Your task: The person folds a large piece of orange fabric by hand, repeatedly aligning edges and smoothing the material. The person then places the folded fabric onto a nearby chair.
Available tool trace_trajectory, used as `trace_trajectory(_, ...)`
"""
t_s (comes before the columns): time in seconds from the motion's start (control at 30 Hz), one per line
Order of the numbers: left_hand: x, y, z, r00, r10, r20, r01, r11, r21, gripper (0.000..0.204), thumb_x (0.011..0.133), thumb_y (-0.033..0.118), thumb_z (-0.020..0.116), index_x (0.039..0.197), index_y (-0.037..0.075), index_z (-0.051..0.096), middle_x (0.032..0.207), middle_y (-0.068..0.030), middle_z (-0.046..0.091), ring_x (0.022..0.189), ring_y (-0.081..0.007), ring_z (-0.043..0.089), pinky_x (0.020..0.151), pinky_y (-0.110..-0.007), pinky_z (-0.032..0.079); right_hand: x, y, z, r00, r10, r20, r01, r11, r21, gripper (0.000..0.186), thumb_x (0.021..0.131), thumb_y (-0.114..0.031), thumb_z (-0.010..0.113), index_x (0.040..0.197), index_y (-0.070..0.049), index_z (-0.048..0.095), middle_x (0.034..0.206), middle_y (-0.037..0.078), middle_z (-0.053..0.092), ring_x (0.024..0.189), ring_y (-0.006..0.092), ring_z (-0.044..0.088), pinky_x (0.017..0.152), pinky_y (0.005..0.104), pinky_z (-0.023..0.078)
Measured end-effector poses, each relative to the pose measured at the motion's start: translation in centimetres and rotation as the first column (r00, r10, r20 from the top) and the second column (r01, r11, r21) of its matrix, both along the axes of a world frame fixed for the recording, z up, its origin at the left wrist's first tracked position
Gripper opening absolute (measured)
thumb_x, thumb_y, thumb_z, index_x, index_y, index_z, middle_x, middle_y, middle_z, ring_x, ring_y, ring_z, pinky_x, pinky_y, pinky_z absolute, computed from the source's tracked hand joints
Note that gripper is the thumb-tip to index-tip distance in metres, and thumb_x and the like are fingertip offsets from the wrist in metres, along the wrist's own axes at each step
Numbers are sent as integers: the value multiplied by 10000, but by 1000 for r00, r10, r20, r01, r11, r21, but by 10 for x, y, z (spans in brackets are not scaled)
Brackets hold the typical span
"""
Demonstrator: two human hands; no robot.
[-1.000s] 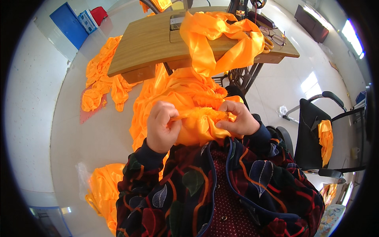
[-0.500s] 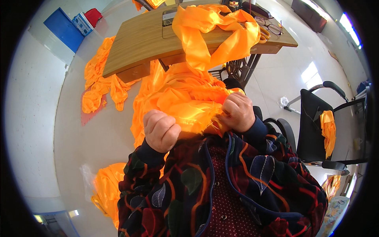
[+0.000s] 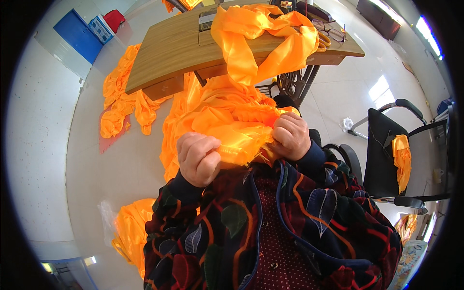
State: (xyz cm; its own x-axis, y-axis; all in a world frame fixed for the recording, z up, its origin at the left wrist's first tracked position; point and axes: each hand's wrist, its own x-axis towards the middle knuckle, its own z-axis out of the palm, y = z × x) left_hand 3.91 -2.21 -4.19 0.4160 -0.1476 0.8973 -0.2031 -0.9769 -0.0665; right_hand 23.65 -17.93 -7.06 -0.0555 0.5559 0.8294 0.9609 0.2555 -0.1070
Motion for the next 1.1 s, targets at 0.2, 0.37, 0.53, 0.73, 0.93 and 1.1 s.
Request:
trace_trajectory(0.2, 2, 0, 1, 1000, -7, -14, 7, 1000, 14, 210, 711, -6, 595, 834, 95, 457, 937, -81, 648, 763, -245, 590, 720, -386, 465, 2, -3, -2, 1000, 12, 7, -12, 999, -52, 314, 553, -119, 711, 647, -78, 414, 661, 79, 491, 575, 265, 523, 541, 348, 429)
trace_trajectory(0.37, 1, -1, 1, 1000, 0, -21, 0, 1000, 3, 206, 715, -5, 591, 853, 97, 477, 941, -68, 648, 772, -238, 590, 764, -390, 457, 3, -1, -5, 1000, 15, -17, -15, 999, -41, 328, 530, -110, 724, 650, -78, 420, 651, 78, 487, 575, 267, 526, 537, 350, 427)
trace_trajectory(0.53, 1, -4, 4, 999, 5, -32, -5, 1000, -3, 208, 716, 0, 593, 882, 97, 514, 912, -50, 636, 766, -226, 582, 785, -389, 454, 3, 0, -5, 998, 38, -47, -39, 999, -29, 350, 506, -122, 740, 657, -74, 428, 645, 76, 484, 576, 271, 527, 535, 352, 425)
trace_trajectory(0.73, -4, -17, 10, 983, 28, -183, -26, 1000, 15, 251, 699, 55, 638, 940, 123, 636, 876, 0, 561, 808, -194, 547, 837, -393, 447, -4, -3, -5, 965, -43, -257, 18, 995, -97, 246, 588, -107, 699, 700, -70, 483, 633, 88, 503, 584, 295, 530, 546, 374, 424)
trace_trajectory(0.93, -5, -27, 12, 938, -37, -344, 40, 999, 1, 263, 686, 82, 701, 919, 200, 674, 838, 20, 485, 832, -172, 496, 865, -400, 437, -4, -1, -10, 938, -23, -345, -18, 993, -114, 274, 611, -61, 645, 868, -60, 550, 719, 114, 586, 657, 324, 575, 597, 385, 456)
trace_trajectory(1.1, -5, -29, 14, 928, -78, -364, 82, 997, -6, 266, 676, 100, 704, 922, 196, 675, 842, 24, 486, 837, -169, 495, 872, -399, 436, -6, 0, -15, 915, -39, -401, -23, 989, -149, 269, 626, -26, 589, 892, -46, 560, 776, 132, 608, 709, 347, 589, 652, 393, 479)
